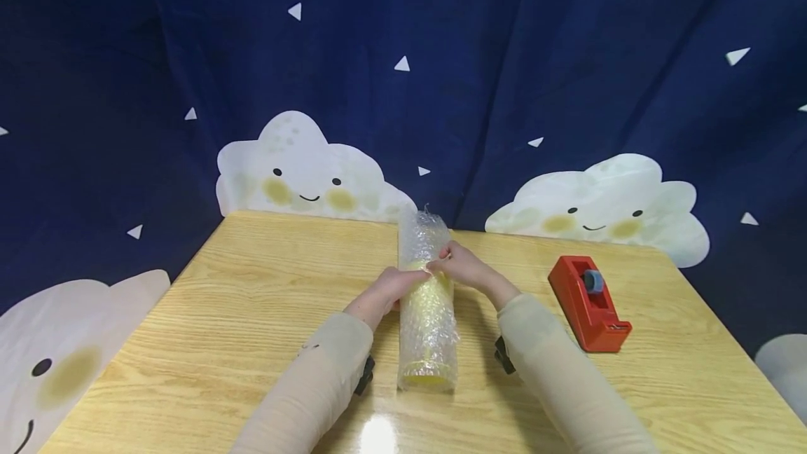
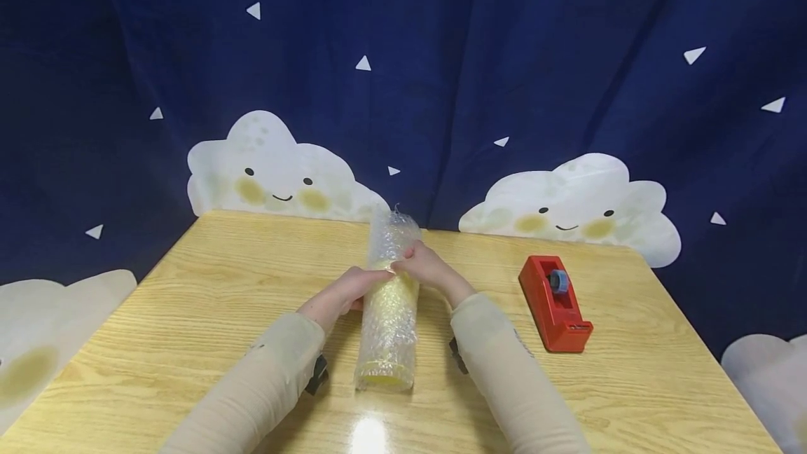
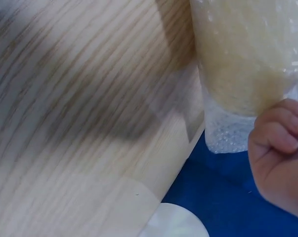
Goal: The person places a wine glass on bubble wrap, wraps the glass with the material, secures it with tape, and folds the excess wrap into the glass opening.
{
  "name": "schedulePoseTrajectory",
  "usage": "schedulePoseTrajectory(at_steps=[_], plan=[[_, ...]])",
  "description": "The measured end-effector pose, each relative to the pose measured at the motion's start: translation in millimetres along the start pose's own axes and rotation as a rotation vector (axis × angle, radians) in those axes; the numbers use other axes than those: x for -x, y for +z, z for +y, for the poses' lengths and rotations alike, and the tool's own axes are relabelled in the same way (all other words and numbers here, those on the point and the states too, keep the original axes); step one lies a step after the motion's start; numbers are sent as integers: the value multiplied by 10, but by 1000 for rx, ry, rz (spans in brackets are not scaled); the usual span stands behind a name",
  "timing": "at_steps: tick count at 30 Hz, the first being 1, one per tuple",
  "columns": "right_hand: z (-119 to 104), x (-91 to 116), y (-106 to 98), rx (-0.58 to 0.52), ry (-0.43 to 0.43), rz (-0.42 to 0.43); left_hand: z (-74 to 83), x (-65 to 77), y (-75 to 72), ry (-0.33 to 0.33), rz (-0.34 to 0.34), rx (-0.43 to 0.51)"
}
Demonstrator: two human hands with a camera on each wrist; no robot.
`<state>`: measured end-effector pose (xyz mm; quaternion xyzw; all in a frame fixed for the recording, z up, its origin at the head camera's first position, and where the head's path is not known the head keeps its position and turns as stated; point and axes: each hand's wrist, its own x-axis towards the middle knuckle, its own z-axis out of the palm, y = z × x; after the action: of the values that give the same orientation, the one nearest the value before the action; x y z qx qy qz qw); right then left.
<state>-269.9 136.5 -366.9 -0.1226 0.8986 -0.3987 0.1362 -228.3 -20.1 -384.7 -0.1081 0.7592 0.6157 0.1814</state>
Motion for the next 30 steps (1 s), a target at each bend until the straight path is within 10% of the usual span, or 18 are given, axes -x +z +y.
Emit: schedulePoseTrajectory(at_steps=[7,30], plan=[[68,2,-32,-184,11,-97,-20,-9,7,-1,-9,23],[51,11,-46,-135,65,-73,5,-8,2,-21,16,-17]])
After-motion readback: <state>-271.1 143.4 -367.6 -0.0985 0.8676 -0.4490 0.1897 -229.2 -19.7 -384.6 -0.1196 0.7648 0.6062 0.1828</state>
